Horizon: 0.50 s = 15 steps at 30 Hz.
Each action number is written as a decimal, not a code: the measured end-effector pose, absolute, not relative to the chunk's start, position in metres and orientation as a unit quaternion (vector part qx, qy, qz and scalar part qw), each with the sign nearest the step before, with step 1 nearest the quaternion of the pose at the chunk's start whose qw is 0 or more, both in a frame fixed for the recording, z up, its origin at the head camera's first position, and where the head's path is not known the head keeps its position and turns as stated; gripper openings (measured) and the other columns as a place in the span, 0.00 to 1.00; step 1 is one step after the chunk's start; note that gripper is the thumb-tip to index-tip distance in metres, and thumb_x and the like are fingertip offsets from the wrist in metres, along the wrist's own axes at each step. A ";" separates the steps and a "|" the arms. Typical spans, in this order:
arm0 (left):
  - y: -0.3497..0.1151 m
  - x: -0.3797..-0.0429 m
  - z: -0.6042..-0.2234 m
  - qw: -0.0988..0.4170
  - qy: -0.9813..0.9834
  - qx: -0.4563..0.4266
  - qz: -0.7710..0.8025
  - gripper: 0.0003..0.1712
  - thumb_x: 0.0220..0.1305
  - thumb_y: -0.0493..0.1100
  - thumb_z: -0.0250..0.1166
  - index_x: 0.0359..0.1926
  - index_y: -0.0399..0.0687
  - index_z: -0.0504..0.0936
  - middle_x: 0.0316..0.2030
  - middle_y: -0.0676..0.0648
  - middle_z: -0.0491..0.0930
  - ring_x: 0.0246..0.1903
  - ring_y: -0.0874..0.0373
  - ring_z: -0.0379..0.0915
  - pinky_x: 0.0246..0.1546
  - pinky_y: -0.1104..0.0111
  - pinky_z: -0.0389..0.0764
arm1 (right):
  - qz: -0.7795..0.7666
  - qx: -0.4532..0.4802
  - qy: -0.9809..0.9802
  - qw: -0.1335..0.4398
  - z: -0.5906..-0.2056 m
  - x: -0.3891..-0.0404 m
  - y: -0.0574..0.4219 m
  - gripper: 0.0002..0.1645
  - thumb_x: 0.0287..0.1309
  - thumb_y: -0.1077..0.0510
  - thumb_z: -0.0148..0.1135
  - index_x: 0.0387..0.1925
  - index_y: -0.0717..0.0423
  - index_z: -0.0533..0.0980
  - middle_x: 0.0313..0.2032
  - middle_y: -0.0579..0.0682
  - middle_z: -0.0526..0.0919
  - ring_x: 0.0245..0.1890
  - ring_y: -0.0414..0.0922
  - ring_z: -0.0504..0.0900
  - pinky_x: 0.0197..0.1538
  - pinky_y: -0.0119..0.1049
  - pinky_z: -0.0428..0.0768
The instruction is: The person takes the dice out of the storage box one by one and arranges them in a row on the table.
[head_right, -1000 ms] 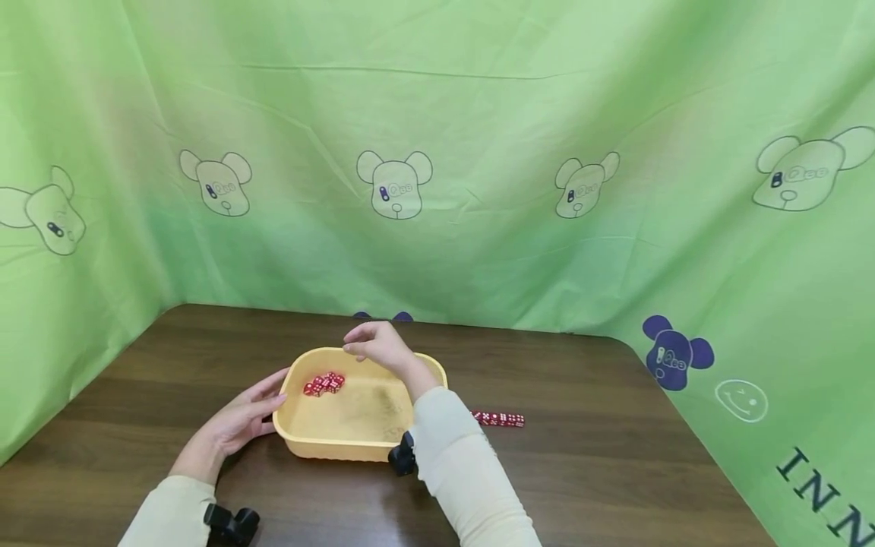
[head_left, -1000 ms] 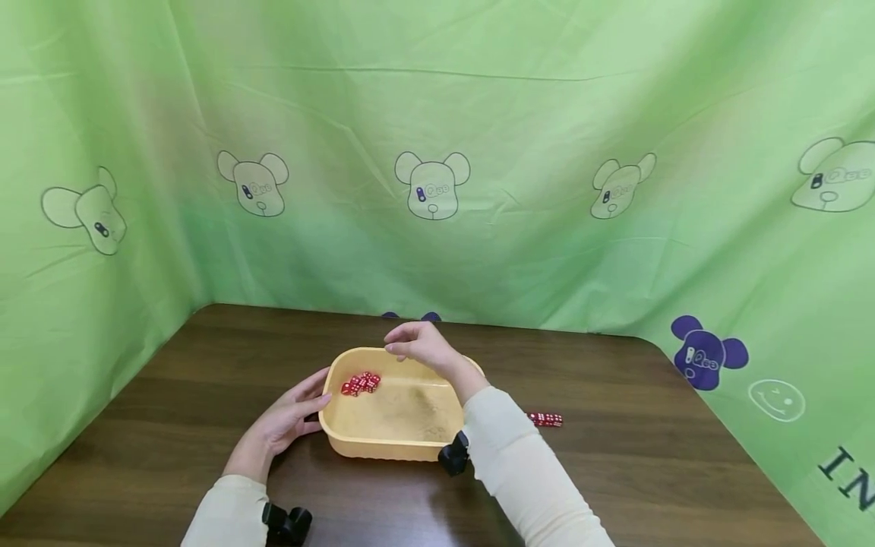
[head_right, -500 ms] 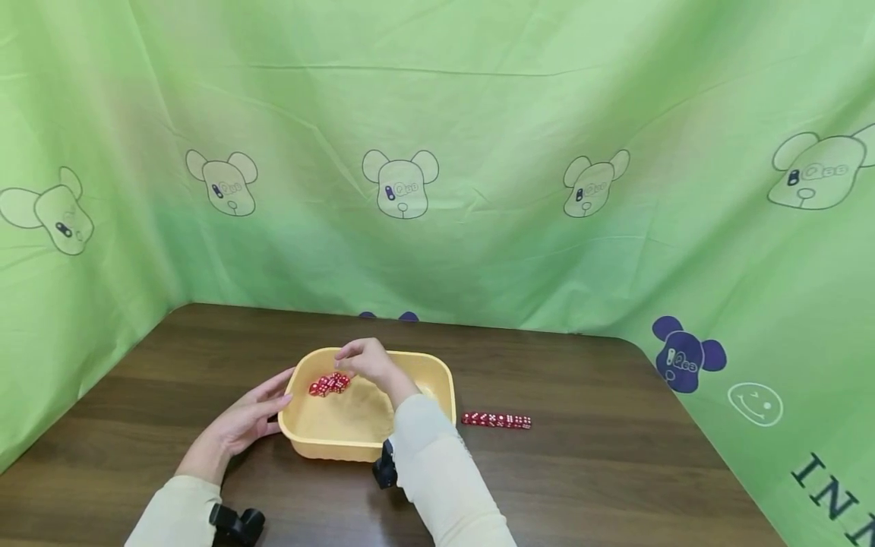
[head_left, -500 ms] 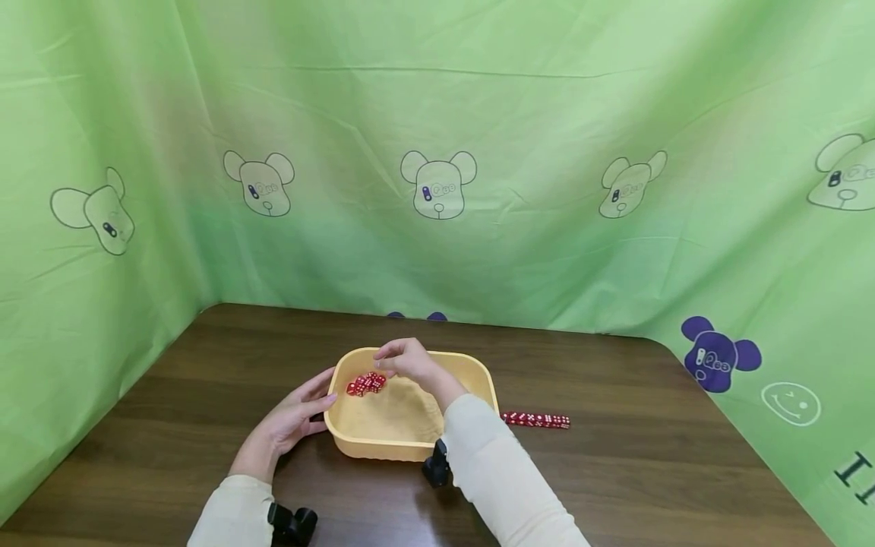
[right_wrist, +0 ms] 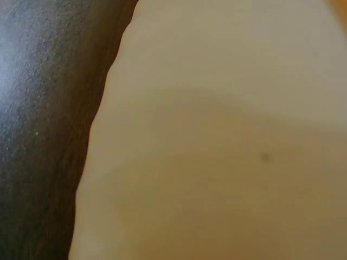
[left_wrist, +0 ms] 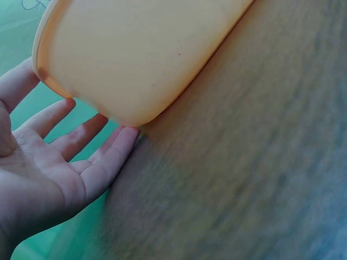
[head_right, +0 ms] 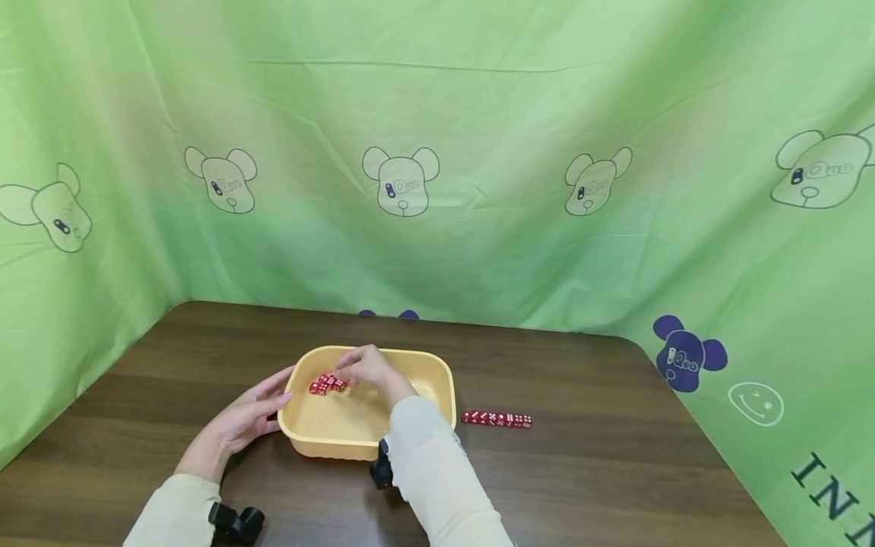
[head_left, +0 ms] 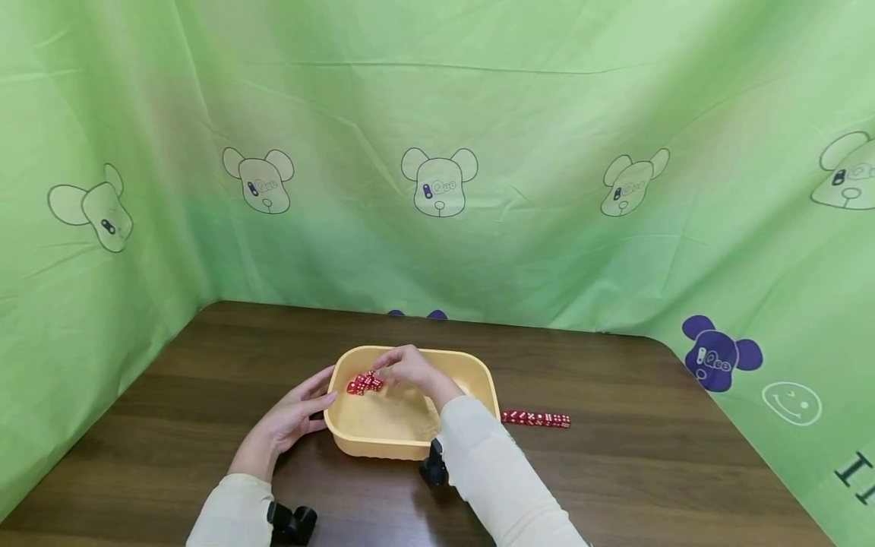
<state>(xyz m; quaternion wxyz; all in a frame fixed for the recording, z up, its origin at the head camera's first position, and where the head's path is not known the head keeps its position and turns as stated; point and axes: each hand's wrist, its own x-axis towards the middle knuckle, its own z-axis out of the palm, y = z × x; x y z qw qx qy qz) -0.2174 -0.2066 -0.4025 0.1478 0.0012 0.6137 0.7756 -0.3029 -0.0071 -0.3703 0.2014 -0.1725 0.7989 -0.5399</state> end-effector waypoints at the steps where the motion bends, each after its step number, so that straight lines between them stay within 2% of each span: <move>1: -0.207 -0.217 -0.403 0.147 0.614 0.005 0.776 0.34 0.60 0.37 0.53 0.65 0.46 0.50 0.61 0.35 0.49 0.52 0.45 0.60 0.40 0.59 0.72 | -0.534 -0.172 0.802 0.205 -0.371 -0.303 -0.007 0.12 0.45 0.70 0.58 0.36 0.72 0.75 0.26 0.61 0.79 0.17 0.45 0.73 0.29 0.42 0.76; 5: -0.208 -0.217 -0.404 0.144 0.614 0.029 0.775 0.36 0.58 0.40 0.55 0.65 0.46 0.50 0.61 0.34 0.49 0.50 0.48 0.63 0.40 0.59 0.72 | -0.506 -0.174 0.817 0.216 -0.373 -0.302 -0.006 0.12 0.45 0.70 0.57 0.36 0.70 0.75 0.25 0.63 0.79 0.17 0.49 0.75 0.26 0.41 0.76; 9: -0.209 -0.216 -0.405 0.141 0.612 0.055 0.777 0.35 0.58 0.41 0.56 0.65 0.48 0.51 0.61 0.34 0.49 0.49 0.51 0.65 0.39 0.59 0.72 | -0.485 -0.169 0.829 0.223 -0.374 -0.301 -0.007 0.13 0.45 0.70 0.58 0.36 0.69 0.76 0.23 0.60 0.79 0.16 0.47 0.75 0.24 0.37 0.76; 15: -0.208 -0.218 -0.404 0.146 0.615 0.015 0.774 0.35 0.58 0.38 0.55 0.65 0.46 0.50 0.61 0.35 0.48 0.50 0.47 0.62 0.40 0.59 0.72 | -0.457 -0.167 0.847 0.214 -0.378 -0.301 -0.008 0.14 0.42 0.69 0.61 0.36 0.65 0.77 0.21 0.55 0.79 0.14 0.41 0.72 0.21 0.33 0.73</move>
